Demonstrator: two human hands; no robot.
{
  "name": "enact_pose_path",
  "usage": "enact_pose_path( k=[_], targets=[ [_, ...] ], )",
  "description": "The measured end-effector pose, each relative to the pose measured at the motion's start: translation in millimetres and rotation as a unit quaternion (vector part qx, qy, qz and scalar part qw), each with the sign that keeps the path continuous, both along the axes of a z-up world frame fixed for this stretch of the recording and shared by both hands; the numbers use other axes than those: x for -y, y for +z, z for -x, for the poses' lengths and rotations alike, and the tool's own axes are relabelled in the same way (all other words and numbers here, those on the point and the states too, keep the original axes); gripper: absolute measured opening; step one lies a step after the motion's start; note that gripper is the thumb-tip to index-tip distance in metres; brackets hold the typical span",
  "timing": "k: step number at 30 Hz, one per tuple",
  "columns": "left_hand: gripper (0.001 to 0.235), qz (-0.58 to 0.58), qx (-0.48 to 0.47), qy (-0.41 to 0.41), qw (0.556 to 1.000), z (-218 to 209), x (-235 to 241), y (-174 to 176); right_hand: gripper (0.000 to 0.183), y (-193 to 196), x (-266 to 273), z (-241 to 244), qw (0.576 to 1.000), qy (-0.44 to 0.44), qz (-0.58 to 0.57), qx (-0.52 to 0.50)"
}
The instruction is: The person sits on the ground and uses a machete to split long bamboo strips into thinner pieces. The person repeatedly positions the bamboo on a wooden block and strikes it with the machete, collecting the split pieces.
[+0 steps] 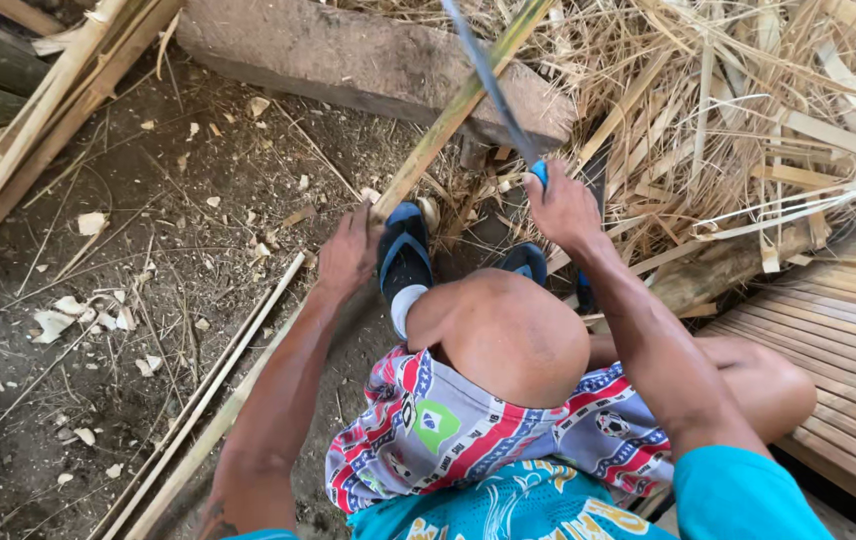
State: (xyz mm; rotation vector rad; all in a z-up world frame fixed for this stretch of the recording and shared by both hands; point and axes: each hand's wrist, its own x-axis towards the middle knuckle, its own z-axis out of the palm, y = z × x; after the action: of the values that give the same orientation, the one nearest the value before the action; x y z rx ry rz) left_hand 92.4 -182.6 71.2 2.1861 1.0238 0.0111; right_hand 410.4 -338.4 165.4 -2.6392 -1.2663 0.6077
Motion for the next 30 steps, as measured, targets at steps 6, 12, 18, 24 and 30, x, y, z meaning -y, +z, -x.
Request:
enact_pose_path(
  k=[6,12,18,24,30],
  targets=[
    [0.040,0.059,-0.037,-0.003,0.998,-42.2,-0.6,-6.2,0.053,0.5,-18.4,53.0,0.978,0.175,0.102,-0.045],
    [0.034,0.087,0.014,-0.016,0.996,-34.3,-13.6,-16.9,0.050,20.8,-32.9,38.7,0.979,0.121,0.145,-0.082],
    [0.041,0.149,-0.005,-0.027,0.988,-7.9,2.2,-10.2,0.055,48.8,-45.9,-21.7,0.991,0.038,0.122,-0.033],
    [0.046,0.067,0.064,-0.031,0.995,-38.6,6.6,14.8,0.051,23.5,-32.1,-25.2,0.997,0.040,0.052,0.039],
    [0.034,0.104,-0.058,-0.024,0.993,-48.1,6.9,10.6,0.052,34.0,-34.7,23.4,0.979,0.096,0.148,-0.105]
  ],
)
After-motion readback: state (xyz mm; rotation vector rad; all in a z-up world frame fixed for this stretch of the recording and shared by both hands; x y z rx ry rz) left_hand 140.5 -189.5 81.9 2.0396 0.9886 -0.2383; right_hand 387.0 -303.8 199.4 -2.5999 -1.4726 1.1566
